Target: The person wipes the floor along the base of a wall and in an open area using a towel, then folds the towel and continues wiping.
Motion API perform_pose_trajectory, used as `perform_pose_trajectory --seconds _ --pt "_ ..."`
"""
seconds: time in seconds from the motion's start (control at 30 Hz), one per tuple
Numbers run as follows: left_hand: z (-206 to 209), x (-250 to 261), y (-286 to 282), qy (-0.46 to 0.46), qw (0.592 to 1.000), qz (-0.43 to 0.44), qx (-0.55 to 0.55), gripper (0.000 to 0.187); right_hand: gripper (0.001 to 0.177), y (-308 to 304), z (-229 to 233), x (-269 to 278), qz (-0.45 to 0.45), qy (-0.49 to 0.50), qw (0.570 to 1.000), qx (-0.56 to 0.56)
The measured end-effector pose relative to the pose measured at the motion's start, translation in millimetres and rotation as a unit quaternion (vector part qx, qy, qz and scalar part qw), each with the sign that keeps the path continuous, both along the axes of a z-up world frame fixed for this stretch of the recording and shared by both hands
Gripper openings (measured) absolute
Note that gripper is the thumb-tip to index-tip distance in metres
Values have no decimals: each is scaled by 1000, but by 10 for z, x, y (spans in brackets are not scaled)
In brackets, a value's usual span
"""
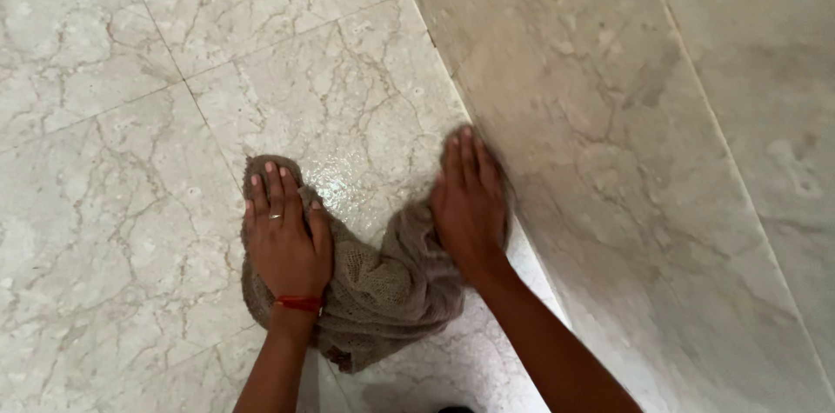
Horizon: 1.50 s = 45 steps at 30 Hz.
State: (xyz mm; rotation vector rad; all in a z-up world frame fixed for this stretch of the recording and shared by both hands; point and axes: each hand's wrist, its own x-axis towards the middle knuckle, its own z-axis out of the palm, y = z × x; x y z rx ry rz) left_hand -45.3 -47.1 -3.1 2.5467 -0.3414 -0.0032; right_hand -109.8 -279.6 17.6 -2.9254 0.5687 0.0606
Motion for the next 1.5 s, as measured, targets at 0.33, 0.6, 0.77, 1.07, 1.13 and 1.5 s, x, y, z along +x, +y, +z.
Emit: perform_pose_trajectory --seconds 0.33,0.6,0.77,1.07,1.13,1.5 --pt "-56 -1 -12 -2 1000 8 12 54 51 288 37 -898 -50 -42 997 -50" --pt "-35 15 -10 3 1000 -3 3 55 47 271 285 -919 74 -57 994 48" --pt "-57 -22 -16 -13 1000 8 6 55 53 257 300 -836 2 -85 996 34" --pt "-35 4 21 1 1000 -9 4 55 35 350 110 -1061 55 -110 992 41" --pt "-32 -6 23 -1 1000 -5 12 55 31 221 159 -1095 24 -121 992 19" --pt "-46 5 9 9 1000 0 6 57 22 400 188 -856 111 -168 977 68"
